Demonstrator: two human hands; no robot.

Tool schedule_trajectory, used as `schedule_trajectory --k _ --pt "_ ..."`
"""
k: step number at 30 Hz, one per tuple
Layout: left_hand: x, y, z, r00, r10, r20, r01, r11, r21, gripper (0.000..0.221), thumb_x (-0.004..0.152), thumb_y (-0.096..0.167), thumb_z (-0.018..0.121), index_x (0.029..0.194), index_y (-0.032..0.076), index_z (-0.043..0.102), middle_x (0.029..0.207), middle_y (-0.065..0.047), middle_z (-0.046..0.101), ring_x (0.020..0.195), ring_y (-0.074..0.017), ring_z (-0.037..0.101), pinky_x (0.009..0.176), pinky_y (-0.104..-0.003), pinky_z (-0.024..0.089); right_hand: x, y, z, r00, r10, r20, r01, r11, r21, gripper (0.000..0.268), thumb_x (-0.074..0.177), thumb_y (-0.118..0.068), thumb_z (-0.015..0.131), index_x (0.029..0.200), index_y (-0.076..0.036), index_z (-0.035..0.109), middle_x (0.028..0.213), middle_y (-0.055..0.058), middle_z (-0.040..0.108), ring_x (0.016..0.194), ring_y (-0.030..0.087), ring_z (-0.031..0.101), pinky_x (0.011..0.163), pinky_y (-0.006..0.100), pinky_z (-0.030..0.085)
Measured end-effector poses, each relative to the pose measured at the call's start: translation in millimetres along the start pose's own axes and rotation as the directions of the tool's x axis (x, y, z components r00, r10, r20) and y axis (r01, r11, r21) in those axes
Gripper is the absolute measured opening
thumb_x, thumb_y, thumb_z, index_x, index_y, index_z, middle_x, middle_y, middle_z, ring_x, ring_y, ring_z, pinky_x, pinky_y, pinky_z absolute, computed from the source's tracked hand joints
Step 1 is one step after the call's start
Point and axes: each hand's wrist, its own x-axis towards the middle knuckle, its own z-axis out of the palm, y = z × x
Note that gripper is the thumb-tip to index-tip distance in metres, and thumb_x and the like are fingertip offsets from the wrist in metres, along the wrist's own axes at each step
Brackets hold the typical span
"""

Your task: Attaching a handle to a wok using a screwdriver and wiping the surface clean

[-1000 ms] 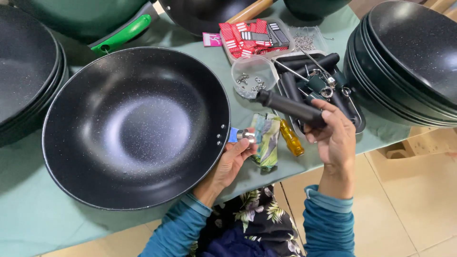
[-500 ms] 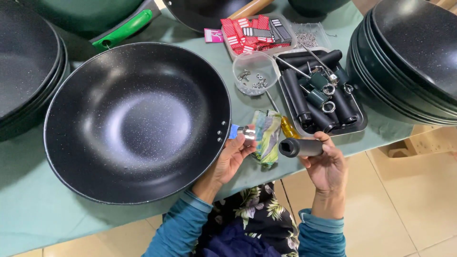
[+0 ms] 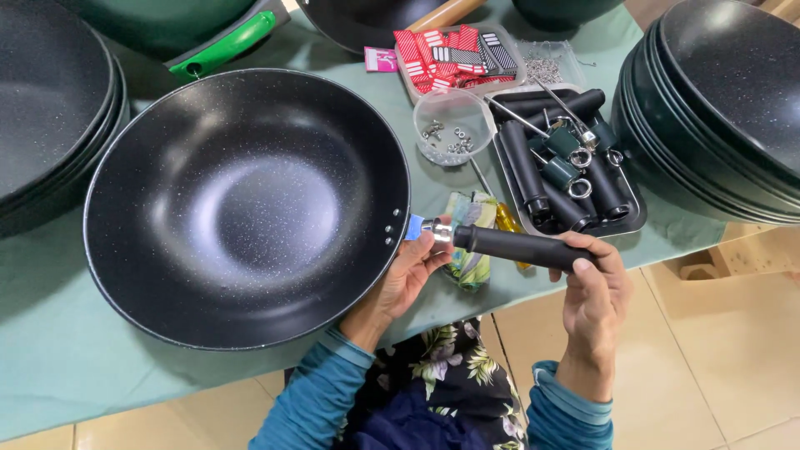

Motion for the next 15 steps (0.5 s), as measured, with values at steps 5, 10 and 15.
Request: schedule_trajectory --k 5,10,15 --pt "-0.3 1.6 2.5 1.0 0.017 -0.009 -0.017 1.0 0.002 0.04 0.101 0.02 0.065 0.133 -0.005 0.064 0.106 -0.018 0.077 0.1 -0.0232 0.075 0.093 -0.033 0.063 -1.5 -16.0 10.9 0.992 -0.117 0.054 0.122 0.986 -0.114 0.033 0.094 -0.009 0.053 0.118 0.013 0.059 0.111 0.033 0.064 0.08 0.026 0.06 0.065 0.032 0.05" --pt "-0.5 0.2 3.0 0.999 0.017 -0.037 -0.019 0.999 -0.039 0.025 0.101 0.016 0.065 0.119 -0.001 0.072 0.103 -0.018 0.077 0.101 -0.0275 0.076 0.093 -0.036 0.063 -4.7 -40.2 24.7 0.976 -0.196 0.097 0.212 0.957 -0.196 0.029 0.096 -0.008 0.053 0.114 0.012 0.06 0.112 0.031 0.064 0.085 0.024 0.059 0.068 0.031 0.051" --pt "-3.7 5.4 10.1 0.998 0.035 -0.057 -0.039 0.997 -0.062 0.02 0.1 0.012 0.067 0.113 -0.001 0.074 0.104 -0.018 0.077 0.101 -0.0292 0.076 0.093 -0.04 0.063 -4.1 -62.5 31.9 0.941 -0.246 0.232 0.315 0.887 -0.339 0.029 0.096 -0.004 0.055 0.118 0.014 0.06 0.118 0.033 0.062 0.094 0.028 0.061 0.075 0.034 0.054"
